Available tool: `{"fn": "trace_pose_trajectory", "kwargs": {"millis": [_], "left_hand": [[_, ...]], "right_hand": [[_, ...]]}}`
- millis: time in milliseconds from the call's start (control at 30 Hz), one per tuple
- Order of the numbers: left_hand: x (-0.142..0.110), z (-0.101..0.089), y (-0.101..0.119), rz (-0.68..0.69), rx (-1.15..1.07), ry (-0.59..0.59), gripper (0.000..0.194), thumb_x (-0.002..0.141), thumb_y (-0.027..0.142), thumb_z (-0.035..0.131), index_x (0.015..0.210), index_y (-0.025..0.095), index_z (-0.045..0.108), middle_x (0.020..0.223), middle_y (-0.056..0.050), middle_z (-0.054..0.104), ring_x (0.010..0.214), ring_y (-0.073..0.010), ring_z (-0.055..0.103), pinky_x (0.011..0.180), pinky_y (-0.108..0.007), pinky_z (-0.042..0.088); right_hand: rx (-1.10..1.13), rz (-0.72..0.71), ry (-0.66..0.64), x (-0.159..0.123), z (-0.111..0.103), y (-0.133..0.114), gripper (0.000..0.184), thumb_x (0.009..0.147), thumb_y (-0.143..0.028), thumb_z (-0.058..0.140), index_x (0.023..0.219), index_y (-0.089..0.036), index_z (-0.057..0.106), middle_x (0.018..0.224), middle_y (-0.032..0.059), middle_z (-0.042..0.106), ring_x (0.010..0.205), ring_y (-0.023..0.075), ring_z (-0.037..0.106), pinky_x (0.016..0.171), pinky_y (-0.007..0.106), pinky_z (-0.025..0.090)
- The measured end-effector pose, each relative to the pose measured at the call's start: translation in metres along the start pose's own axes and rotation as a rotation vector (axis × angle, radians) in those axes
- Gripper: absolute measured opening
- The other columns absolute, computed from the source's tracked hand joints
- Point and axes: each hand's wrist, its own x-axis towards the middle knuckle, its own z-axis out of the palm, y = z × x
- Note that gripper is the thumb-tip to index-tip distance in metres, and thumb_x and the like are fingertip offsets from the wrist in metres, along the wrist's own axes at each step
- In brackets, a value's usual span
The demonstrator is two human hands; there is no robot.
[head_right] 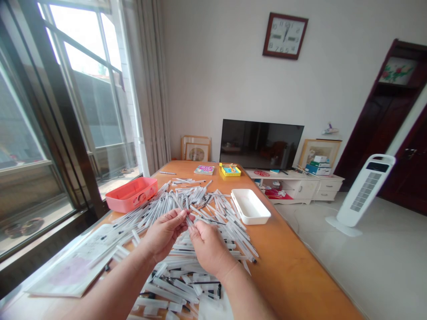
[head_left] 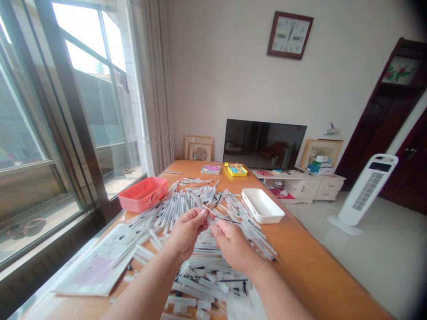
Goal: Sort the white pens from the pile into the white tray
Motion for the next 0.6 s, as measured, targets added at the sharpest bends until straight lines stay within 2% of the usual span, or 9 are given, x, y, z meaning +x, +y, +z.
{"fn": "trace_pose_trajectory", "kwargs": {"millis": [133,200,267,367,433,600], "left_hand": [[0.005,-0.002,0.002,-0.001,-0.021,0.131,0.03,0.074,0.04,0.079,0.08,0.014,0.065,0.08,-0.004,0.069,0.067,-0.0099,0.06,0.067,-0.023,0.046],[0.009,-0.011,0.006,0.029,-0.072,0.265,0.032,0.07,0.038,0.083,0.073,0.015,0.06,0.067,0.001,0.062,0.061,-0.0082,0.057,0.063,-0.021,0.045],[0.013,-0.023,0.011,0.056,-0.102,0.335,0.032,0.069,0.036,0.083,0.074,0.015,0.06,0.065,0.002,0.061,0.063,-0.0087,0.058,0.061,-0.02,0.044],[0.015,-0.033,0.015,0.067,-0.128,0.3,0.03,0.072,0.036,0.082,0.08,0.015,0.061,0.071,0.0,0.063,0.064,-0.0088,0.058,0.063,-0.02,0.045],[0.013,-0.032,0.015,0.059,-0.11,0.256,0.03,0.073,0.037,0.08,0.085,0.015,0.063,0.077,-0.001,0.065,0.065,-0.0084,0.057,0.065,-0.021,0.046],[0.006,-0.019,0.012,0.082,0.176,0.179,0.031,0.079,0.045,0.073,0.086,0.016,0.066,0.078,-0.001,0.065,0.068,-0.0098,0.055,0.068,-0.022,0.043]], "right_hand": [[-0.326,-0.104,0.087,-0.002,0.001,-0.003,0.026,0.097,-0.031,0.043,0.073,-0.021,0.047,0.071,0.0009,0.058,0.065,0.0147,0.049,0.06,0.027,0.03],[-0.424,-0.117,0.087,-0.004,0.002,-0.007,0.025,0.097,-0.029,0.044,0.073,-0.021,0.047,0.074,0.0017,0.06,0.067,0.015,0.05,0.061,0.028,0.028],[-0.463,-0.109,0.077,-0.005,0.002,-0.01,0.026,0.097,-0.03,0.044,0.072,-0.021,0.047,0.074,0.0014,0.061,0.068,0.0146,0.051,0.062,0.028,0.027],[-0.468,-0.041,0.048,-0.006,0.002,-0.011,0.028,0.095,-0.033,0.048,0.07,-0.021,0.049,0.07,0.0005,0.06,0.064,0.0135,0.049,0.059,0.027,0.025],[-0.468,0.02,0.018,-0.005,0.0,-0.008,0.028,0.093,-0.036,0.053,0.07,-0.02,0.053,0.067,0.0002,0.06,0.062,0.0132,0.048,0.057,0.026,0.024],[-0.363,0.08,-0.007,-0.005,-0.007,0.002,0.024,0.089,-0.045,0.06,0.085,-0.022,0.066,0.069,0.0,0.063,0.061,0.0144,0.052,0.056,0.025,0.026]]}}
